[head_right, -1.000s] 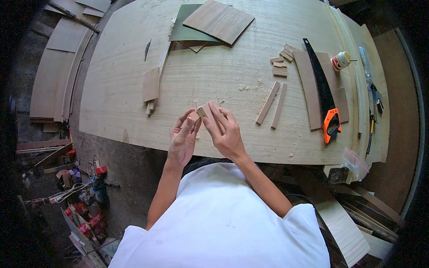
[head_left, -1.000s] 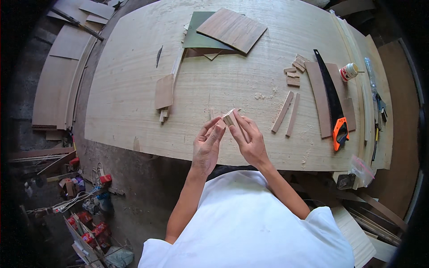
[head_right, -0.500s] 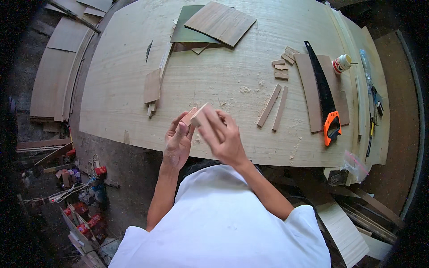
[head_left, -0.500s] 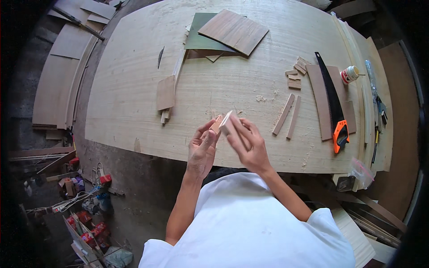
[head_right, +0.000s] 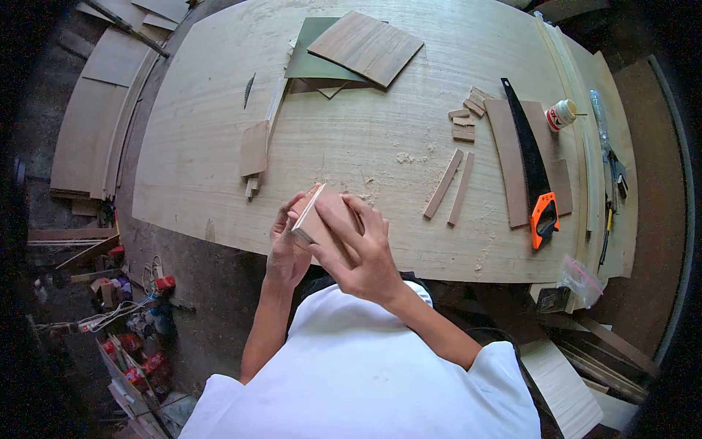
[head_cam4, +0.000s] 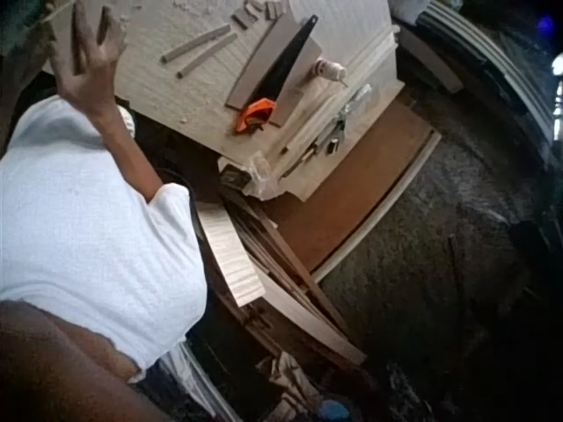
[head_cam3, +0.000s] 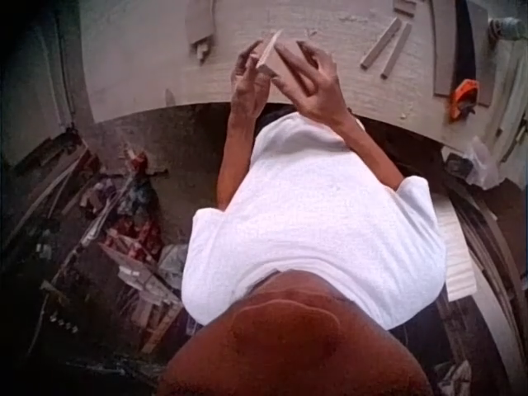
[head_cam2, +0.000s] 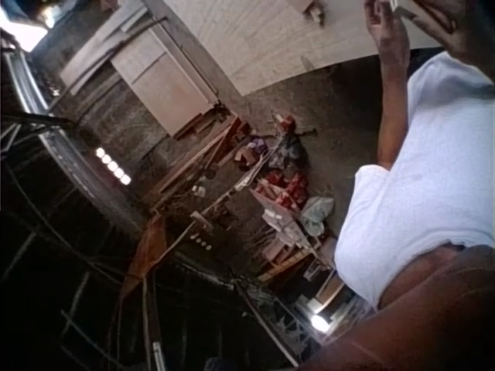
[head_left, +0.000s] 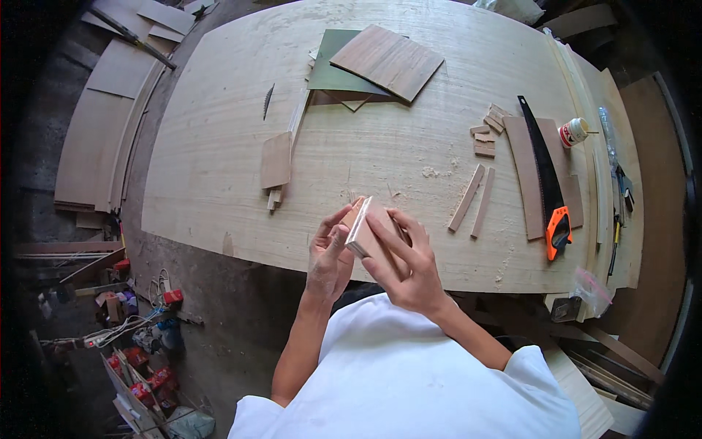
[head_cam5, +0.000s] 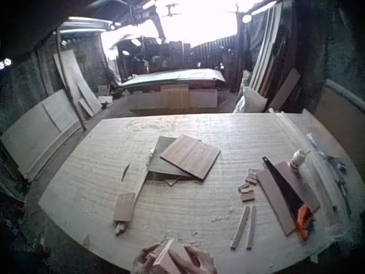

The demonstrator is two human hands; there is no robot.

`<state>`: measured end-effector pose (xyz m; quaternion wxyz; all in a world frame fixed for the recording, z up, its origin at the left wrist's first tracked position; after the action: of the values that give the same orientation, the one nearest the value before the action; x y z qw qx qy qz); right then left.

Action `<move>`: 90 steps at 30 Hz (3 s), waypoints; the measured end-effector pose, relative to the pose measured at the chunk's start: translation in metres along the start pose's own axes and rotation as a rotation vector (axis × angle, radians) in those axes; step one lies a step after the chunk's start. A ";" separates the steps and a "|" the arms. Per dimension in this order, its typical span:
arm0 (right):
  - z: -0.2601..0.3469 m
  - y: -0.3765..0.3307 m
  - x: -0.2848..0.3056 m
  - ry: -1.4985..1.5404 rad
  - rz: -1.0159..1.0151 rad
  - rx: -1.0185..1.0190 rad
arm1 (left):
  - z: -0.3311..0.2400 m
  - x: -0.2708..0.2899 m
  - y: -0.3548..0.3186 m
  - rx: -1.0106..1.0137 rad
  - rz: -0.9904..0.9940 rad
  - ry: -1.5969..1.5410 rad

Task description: Fitting together small wooden pieces and blocks on a workbench to check their alignment.

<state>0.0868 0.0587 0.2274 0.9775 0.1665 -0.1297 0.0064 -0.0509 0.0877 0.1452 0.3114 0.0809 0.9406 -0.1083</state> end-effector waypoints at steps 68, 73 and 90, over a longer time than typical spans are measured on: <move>-0.060 0.019 -0.009 0.190 -0.064 -0.172 | -0.016 -0.007 0.003 -0.034 -0.004 0.171; -0.065 0.017 -0.012 0.222 -0.113 -0.217 | -0.009 -0.003 0.002 -0.094 -0.107 0.185; -0.025 0.021 -0.003 0.170 -0.043 -0.051 | -0.003 0.008 0.000 -0.108 -0.180 0.176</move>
<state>0.0894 0.0869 0.2104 0.9887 0.1434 -0.0426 -0.0039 -0.0592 0.0891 0.1430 0.2204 -0.0117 0.9723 -0.0775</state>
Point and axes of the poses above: each hand's wrist, its own y-axis towards the middle knuckle, its own x-axis out of the back of the hand, z = x × y, the point moved 9 cm from there along y, towards the middle knuckle, and after that the axes turned 10 degrees about y, right-handed, at the moved point
